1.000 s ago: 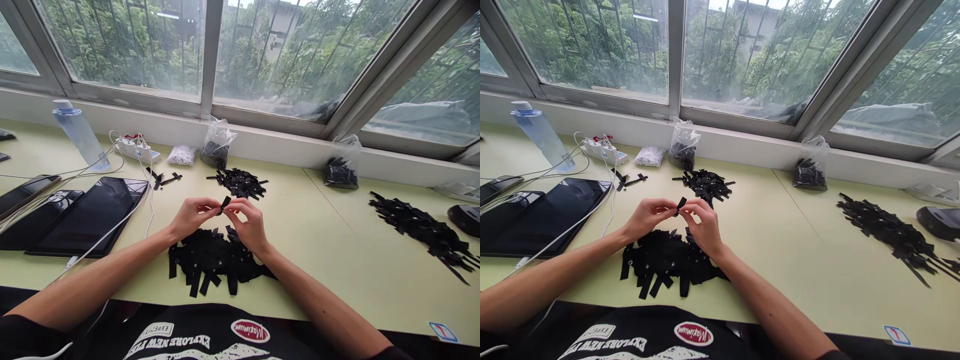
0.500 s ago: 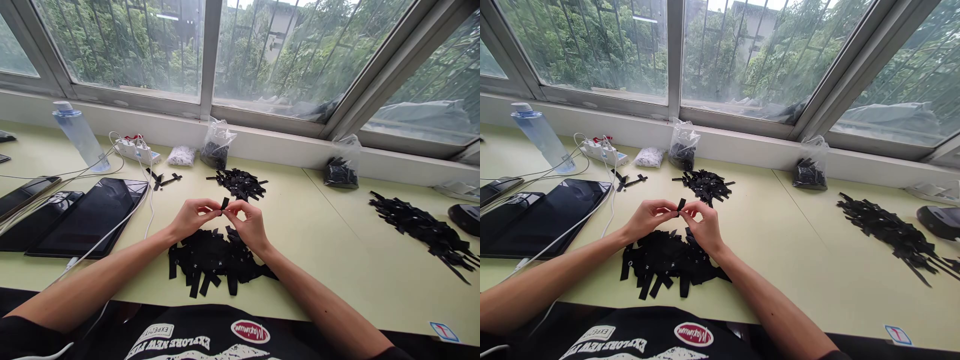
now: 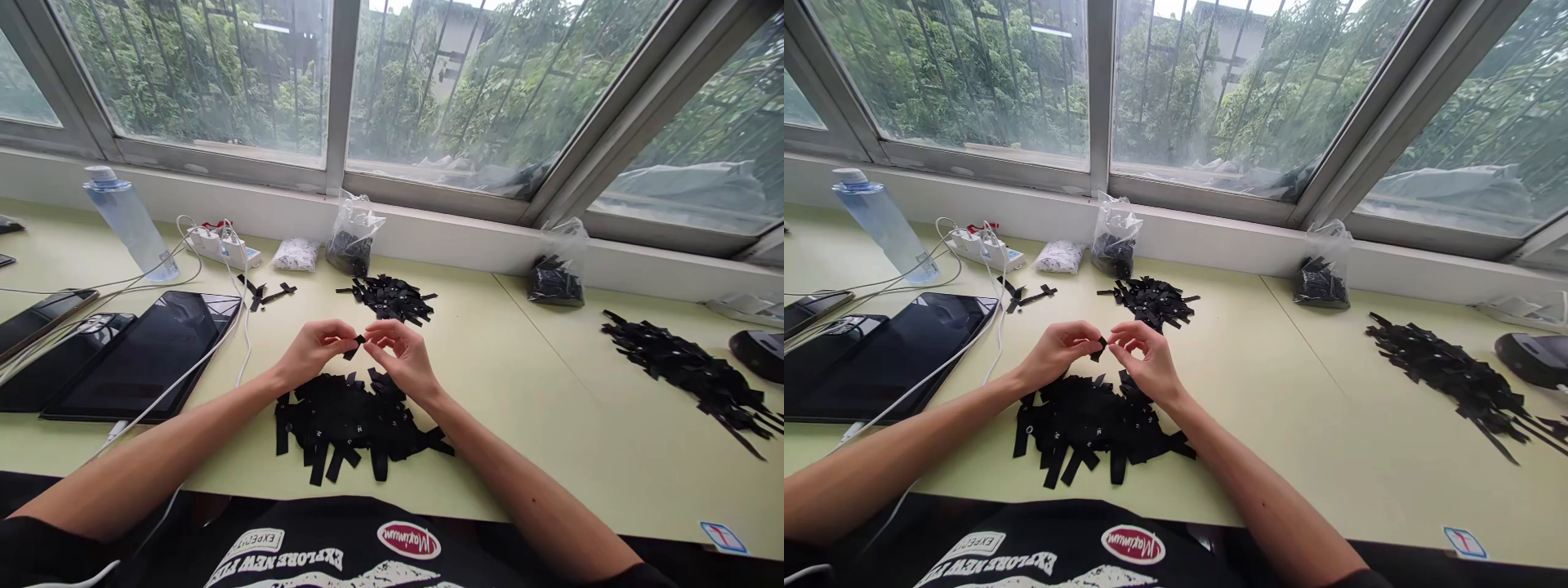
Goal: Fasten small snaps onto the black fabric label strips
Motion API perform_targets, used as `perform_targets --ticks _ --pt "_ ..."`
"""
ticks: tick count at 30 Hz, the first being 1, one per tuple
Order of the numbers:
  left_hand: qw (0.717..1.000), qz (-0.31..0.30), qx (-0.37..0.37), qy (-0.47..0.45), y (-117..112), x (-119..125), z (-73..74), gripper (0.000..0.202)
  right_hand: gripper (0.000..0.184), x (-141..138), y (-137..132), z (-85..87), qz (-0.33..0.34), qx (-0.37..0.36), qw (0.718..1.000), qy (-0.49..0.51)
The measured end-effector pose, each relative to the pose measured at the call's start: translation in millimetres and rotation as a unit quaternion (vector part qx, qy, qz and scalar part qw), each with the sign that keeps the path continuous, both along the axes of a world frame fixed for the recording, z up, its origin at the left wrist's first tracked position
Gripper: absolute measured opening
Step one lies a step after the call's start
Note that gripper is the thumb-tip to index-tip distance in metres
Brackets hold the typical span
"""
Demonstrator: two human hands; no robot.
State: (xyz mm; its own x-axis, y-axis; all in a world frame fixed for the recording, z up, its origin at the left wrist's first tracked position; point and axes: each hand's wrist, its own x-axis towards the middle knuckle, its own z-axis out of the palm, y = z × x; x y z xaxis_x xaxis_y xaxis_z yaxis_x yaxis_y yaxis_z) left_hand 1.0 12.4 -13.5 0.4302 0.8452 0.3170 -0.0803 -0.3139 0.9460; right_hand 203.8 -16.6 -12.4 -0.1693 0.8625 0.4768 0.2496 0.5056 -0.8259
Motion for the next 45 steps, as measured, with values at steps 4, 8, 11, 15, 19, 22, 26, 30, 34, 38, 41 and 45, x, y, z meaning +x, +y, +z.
perform_targets --ticks 4,8,11,15,19,22,26,30,34,38,41,45 --pt "0.995 0.015 -0.077 -0.056 7 -2 -0.7 0.023 0.010 14 17 -7.9 -0.065 0.041 0.990 -0.120" --pt "0.972 -0.010 -0.186 -0.145 12 -3 -3.5 0.026 0.010 18 31 -19.7 -0.070 0.064 0.964 -0.250" --pt "0.956 -0.025 -0.229 -0.181 14 -3 -6.1 0.028 0.013 13 36 -26.3 -0.054 0.066 0.954 -0.289" --pt "0.943 -0.041 -0.260 -0.204 16 -3 -9.4 0.030 0.013 7 38 -29.3 -0.053 0.061 0.952 -0.295" --pt "0.929 -0.060 -0.290 -0.223 17 -3 -10.1 0.023 0.012 7 38 -28.5 -0.060 0.062 0.944 -0.318" --pt "0.915 -0.076 -0.321 -0.232 16 -5 -8.4 0.018 0.012 7 39 -28.8 -0.056 0.062 0.930 -0.358" --pt "0.897 -0.116 -0.348 -0.248 14 -7 -6.7 0.016 0.012 7 42 -31.5 -0.056 0.058 0.912 -0.403" --pt "0.873 -0.167 -0.366 -0.275 13 -7 -5.5 0.011 0.010 8 42 -32.8 -0.053 0.057 0.902 -0.425" --pt "0.852 -0.192 -0.389 -0.294 11 -8 -1.0 0.008 0.009 9 38 -28.4 -0.032 0.073 0.904 -0.420" --pt "0.842 -0.194 -0.408 -0.296 10 -10 3.4 0.009 0.012 8 30 -21.7 -0.016 0.095 0.907 -0.410" --pt "0.845 -0.191 -0.403 -0.294 10 -11 4.5 0.011 0.016 6 26 -18.6 -0.016 0.093 0.910 -0.403" --pt "0.843 -0.204 -0.397 -0.301 9 -11 4.7 0.014 0.015 2 21 -14.4 -0.008 0.040 0.952 -0.304"
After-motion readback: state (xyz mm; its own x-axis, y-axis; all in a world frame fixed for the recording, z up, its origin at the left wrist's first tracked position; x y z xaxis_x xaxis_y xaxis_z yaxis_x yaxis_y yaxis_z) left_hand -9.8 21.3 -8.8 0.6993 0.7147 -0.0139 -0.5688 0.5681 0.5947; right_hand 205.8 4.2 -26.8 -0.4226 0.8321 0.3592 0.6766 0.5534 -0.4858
